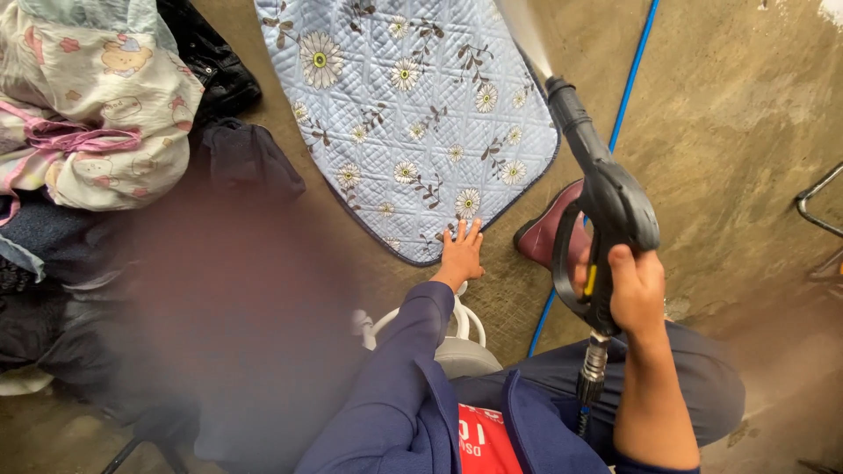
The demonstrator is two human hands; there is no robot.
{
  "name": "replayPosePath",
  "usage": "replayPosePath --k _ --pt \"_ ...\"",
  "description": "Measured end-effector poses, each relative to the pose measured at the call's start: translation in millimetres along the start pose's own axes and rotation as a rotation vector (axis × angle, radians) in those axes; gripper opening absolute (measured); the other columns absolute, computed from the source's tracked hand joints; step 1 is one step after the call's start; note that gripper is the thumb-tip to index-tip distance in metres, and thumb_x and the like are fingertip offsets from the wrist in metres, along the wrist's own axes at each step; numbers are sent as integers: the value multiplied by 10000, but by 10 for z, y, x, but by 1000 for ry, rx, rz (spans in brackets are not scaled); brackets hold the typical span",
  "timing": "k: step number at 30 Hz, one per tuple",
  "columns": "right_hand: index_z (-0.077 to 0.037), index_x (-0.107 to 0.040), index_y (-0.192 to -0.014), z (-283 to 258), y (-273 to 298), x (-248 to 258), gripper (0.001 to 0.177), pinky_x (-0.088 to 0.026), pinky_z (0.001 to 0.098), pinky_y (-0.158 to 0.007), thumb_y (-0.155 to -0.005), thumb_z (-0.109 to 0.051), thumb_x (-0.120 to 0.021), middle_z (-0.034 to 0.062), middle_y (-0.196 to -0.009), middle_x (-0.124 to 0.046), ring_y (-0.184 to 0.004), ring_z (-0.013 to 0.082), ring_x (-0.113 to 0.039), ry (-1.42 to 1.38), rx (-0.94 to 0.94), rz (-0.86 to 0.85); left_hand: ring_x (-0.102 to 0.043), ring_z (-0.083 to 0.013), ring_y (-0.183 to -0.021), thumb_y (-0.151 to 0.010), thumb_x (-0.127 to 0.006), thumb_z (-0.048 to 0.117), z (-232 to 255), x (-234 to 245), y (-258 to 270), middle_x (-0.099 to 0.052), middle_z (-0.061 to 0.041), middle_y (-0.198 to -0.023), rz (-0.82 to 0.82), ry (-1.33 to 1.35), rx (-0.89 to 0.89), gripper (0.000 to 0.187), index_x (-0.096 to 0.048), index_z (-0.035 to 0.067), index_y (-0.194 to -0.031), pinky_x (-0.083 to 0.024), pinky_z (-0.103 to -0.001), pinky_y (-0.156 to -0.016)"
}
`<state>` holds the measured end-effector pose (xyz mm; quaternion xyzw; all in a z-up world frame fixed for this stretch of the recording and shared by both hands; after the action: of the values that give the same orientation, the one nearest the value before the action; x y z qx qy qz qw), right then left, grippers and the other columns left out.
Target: Washing fabric mats and covers using a pressure washer on a concrete floor.
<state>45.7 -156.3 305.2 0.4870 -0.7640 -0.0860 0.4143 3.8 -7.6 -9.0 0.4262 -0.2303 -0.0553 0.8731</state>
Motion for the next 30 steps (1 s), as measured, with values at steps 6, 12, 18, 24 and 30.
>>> replayPosePath --k 6,12,18,24,30 --pt "1 -532 -1066 -171 180 -95 327 -537 370 -477 -1124 -304 -430 198 -573 -660 -466 269 -647 -22 -72 -70 -21 -379 -1598 -903 -633 628 -11 -7 11 25 -40 -1755 -20 8 -10 868 -439 117 -1576 -166 -663 -1215" --pt "-25 -574 -1049 388 -91 -134 282 -565 407 -514 -1116 -285 -489 213 -680 -712 -519 275 -690 -14 -47 -100 -21 -362 -1599 -860 -627 686 6 -116 -11 27 -14 -1753 -61 2 -35 810 -596 147 -1464 -190 -660 -1202" --pt "7 -618 -1285 -239 274 -107 432 -552 506 -788 -1077 -362 -531 239 -909 -727 -871 288 -708 160 33 -8 -382 -382 -1451 -817 -727 540 -32 -402 -517 -425 -93 -1615 278 111 -54 808 -453 332 -1548 -267 -693 -1123" --pt "-15 -667 -885 402 228 -6 480 -543 338 -471 -1128 -350 -425 162 -537 -691 -448 244 -658 53 -94 -143 8 -362 -1608 -851 -792 433 -224 168 -200 -38 -105 -1758 331 94 97 1026 -235 131 -1658 -151 -750 -1193" --pt "17 -634 -1169 13 72 -356 357 -507 587 -842 -1061 -320 -585 302 -853 -704 -886 425 -706 198 -47 -87 75 -368 -1601 -912 -701 552 -137 191 -91 53 -95 -1754 202 85 86 993 -212 122 -1662 -81 -787 -1175"
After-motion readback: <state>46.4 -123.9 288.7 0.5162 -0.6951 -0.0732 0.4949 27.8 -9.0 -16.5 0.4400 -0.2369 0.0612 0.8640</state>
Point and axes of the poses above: each hand's wrist, its own y-axis away from the middle knuckle, its own x-axis out of the back of the hand, z = x × y, the point moved 1 cm from there along -y, towards the middle knuckle
